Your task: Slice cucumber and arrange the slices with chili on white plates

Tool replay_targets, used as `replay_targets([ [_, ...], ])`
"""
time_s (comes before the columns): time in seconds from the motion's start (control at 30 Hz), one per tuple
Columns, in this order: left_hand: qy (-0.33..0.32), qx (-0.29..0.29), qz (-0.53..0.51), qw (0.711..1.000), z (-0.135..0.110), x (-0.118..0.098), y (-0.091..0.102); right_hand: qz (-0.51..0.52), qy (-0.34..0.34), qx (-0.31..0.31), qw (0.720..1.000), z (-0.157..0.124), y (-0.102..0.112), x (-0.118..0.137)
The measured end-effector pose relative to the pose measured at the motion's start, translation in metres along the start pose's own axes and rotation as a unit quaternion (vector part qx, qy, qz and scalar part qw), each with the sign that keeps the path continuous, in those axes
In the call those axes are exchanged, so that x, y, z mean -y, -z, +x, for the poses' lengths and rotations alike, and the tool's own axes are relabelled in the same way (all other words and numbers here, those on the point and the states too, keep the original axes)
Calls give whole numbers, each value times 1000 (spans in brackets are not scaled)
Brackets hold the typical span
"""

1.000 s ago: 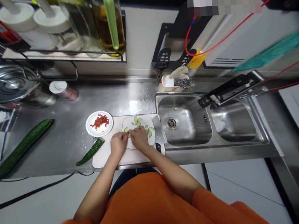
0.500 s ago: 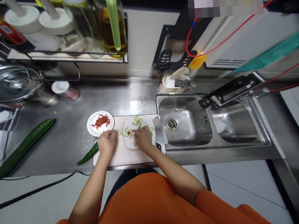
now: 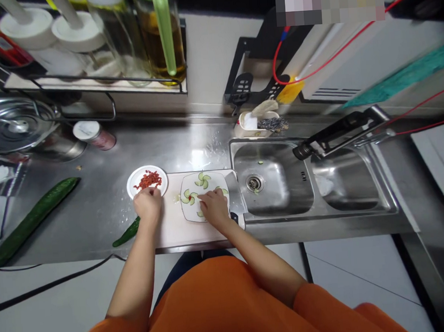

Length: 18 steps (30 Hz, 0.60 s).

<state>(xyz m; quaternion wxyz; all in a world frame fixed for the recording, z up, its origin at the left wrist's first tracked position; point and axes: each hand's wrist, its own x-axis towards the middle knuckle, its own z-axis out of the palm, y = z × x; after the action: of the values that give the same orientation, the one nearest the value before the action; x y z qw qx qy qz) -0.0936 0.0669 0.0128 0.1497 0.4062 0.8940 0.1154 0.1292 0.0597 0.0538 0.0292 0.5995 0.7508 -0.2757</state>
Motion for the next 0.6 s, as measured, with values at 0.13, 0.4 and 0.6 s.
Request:
replay_targets([
  [0.13,-9,-6,-20,1000,-3,6,3,9,-7,-17,1000,-3,-1,-9],
  [0.4,-186,89,-156,966,-21,-39,-1,44,-58,-47,996,1,8,-28],
  [0.6,-302,185,-138,925,-13,-88,-18,42,-56,-79,994,13,16,-30],
])
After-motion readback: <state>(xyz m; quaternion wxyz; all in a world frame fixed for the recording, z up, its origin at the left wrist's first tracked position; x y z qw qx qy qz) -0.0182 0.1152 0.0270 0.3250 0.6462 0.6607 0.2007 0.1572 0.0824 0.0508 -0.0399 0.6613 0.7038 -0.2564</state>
